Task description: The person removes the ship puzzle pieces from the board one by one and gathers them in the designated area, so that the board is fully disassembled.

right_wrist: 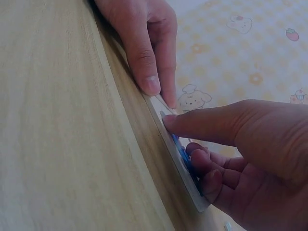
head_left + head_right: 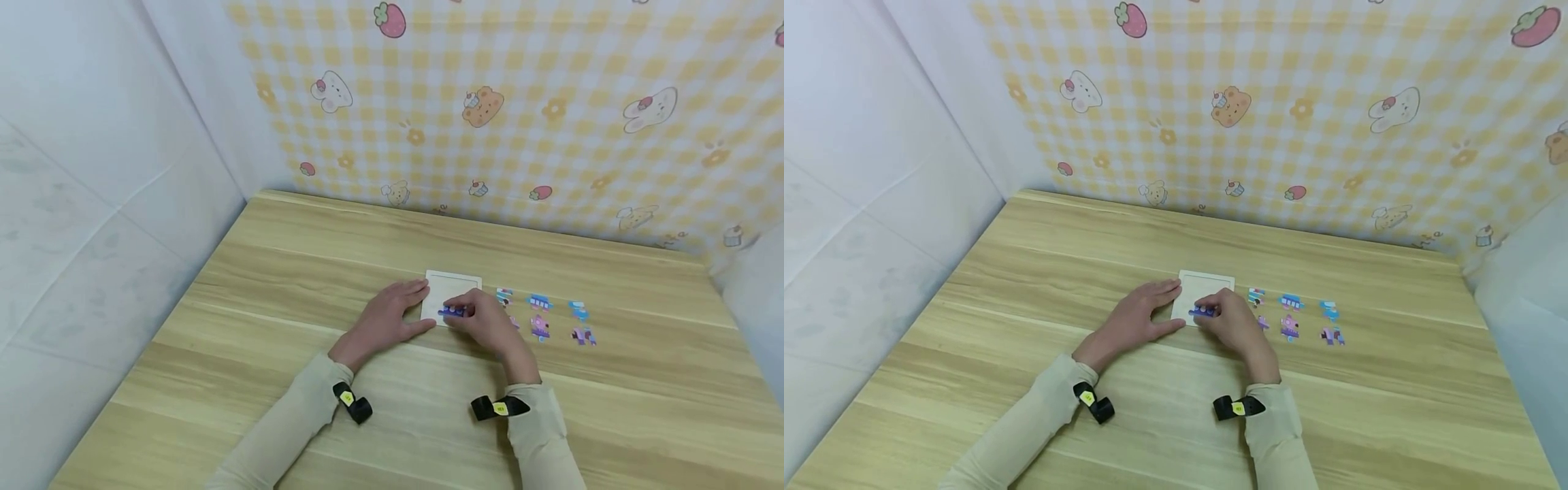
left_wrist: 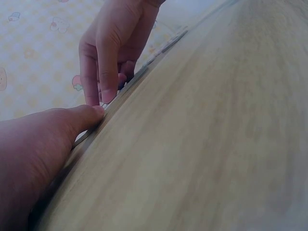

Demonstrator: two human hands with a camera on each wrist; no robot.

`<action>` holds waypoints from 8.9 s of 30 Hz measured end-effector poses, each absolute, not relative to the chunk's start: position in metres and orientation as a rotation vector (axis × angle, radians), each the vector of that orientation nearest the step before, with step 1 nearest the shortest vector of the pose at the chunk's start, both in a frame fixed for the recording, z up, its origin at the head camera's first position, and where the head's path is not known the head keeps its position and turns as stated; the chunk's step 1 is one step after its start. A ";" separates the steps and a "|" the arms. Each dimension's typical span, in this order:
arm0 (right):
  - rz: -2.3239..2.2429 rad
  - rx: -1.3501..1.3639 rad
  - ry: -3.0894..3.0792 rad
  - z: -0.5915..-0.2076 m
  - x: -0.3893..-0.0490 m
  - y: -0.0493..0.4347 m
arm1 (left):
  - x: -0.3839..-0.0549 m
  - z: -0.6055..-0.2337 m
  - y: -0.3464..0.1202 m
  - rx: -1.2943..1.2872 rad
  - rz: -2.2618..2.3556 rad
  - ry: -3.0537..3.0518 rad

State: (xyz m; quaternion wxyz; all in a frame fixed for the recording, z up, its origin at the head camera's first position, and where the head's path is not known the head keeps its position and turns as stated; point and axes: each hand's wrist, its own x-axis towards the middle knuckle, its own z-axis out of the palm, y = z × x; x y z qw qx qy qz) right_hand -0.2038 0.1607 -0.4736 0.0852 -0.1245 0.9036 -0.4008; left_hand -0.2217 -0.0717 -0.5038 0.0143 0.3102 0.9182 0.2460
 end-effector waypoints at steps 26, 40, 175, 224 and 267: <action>-1.289 -0.428 2.654 -0.475 -0.205 0.172 | -0.223 -0.505 -0.070 0.962 0.770 2.870; -1.378 -0.407 2.606 -0.478 -0.207 0.177 | -0.224 -0.504 -0.070 0.967 0.770 2.856; -1.189 -0.168 2.710 -0.459 -0.190 0.183 | -0.217 -0.507 -0.071 0.935 0.787 2.845; -1.141 -0.304 2.662 -0.468 -0.198 0.190 | -0.222 -0.508 -0.070 0.971 0.798 2.875; -1.160 -0.321 2.672 -0.469 -0.203 0.196 | -0.223 -0.507 -0.068 0.969 0.773 2.858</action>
